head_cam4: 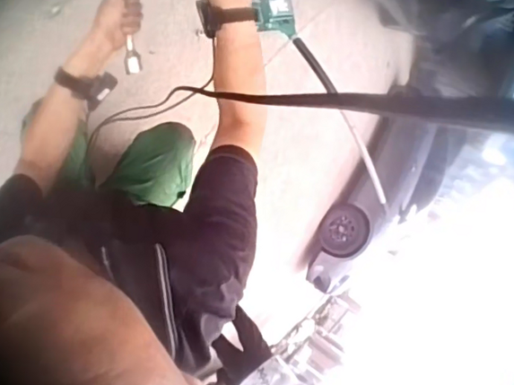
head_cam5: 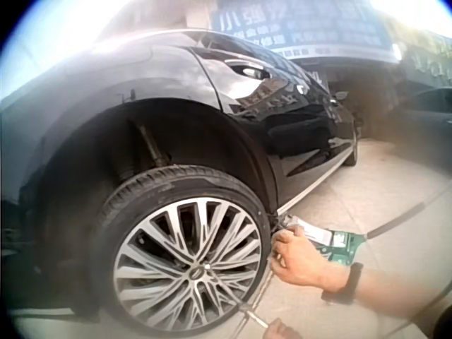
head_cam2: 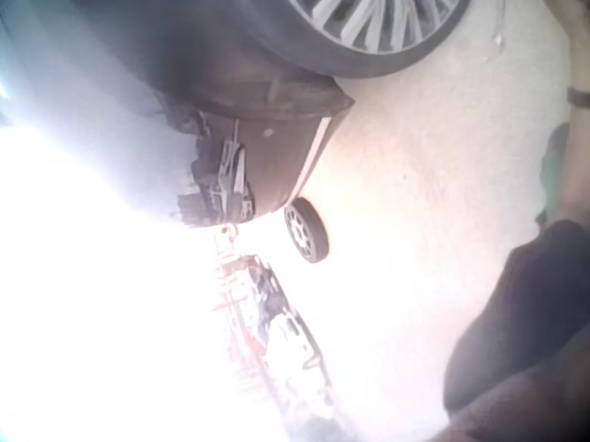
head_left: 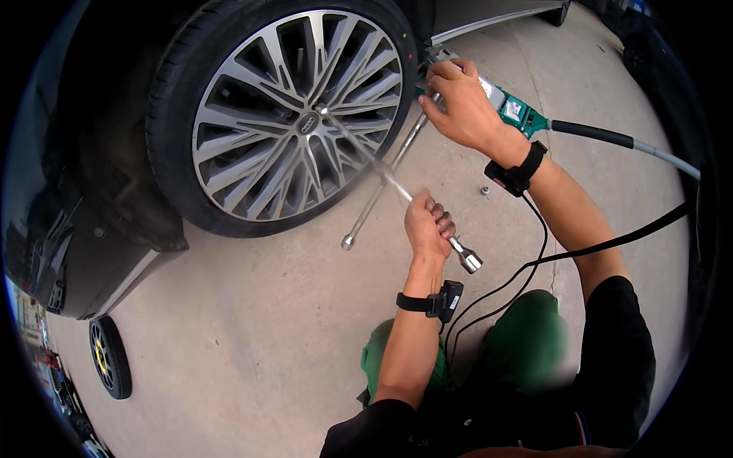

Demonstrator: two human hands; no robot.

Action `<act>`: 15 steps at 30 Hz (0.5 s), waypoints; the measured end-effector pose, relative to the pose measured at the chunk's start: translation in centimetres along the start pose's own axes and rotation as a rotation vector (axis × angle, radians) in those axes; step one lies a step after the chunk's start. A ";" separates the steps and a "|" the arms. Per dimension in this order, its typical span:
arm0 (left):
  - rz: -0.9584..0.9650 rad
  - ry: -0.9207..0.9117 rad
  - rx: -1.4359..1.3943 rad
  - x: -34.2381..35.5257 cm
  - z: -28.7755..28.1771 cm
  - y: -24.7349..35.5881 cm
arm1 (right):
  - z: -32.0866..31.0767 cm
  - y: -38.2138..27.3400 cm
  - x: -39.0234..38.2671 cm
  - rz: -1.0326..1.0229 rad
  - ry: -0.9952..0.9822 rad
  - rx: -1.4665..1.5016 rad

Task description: The person secures a wheel onto a car hub by hand and then uses a cross-rim wrench to tighten the lug nuts.

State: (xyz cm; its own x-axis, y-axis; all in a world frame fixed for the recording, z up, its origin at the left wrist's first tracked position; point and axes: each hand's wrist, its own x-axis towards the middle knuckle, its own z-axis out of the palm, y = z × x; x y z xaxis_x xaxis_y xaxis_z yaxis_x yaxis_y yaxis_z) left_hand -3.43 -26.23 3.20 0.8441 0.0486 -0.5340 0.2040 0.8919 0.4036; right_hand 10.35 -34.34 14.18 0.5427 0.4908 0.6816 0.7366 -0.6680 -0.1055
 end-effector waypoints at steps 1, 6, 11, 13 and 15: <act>-0.002 -0.013 -0.007 0.1 0.1 0.0 | -0.6 -0.4 0.3 -0.026 0.011 -0.023; -0.027 -0.038 0.001 0.2 0.4 0.5 | -1.2 -0.3 1.1 -0.088 0.033 -0.030; -0.050 -0.067 -0.026 1.5 -0.5 2.1 | -1.7 -3.2 2.9 -0.208 0.018 -0.005; -0.078 -0.088 -0.037 1.9 -0.8 2.5 | -1.9 -5.5 3.5 -0.318 -0.018 -0.043; -0.114 -0.154 -0.056 2.6 -0.6 2.0 | -2.5 -6.7 3.7 -0.445 -0.034 -0.127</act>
State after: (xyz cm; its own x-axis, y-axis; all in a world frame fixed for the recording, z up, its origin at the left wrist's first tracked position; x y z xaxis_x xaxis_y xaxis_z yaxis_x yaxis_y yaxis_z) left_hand -1.15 -24.06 2.14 0.8837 -0.1195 -0.4525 0.2782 0.9116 0.3025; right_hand 6.41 -29.42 19.25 0.1998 0.7618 0.6162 0.8468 -0.4507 0.2826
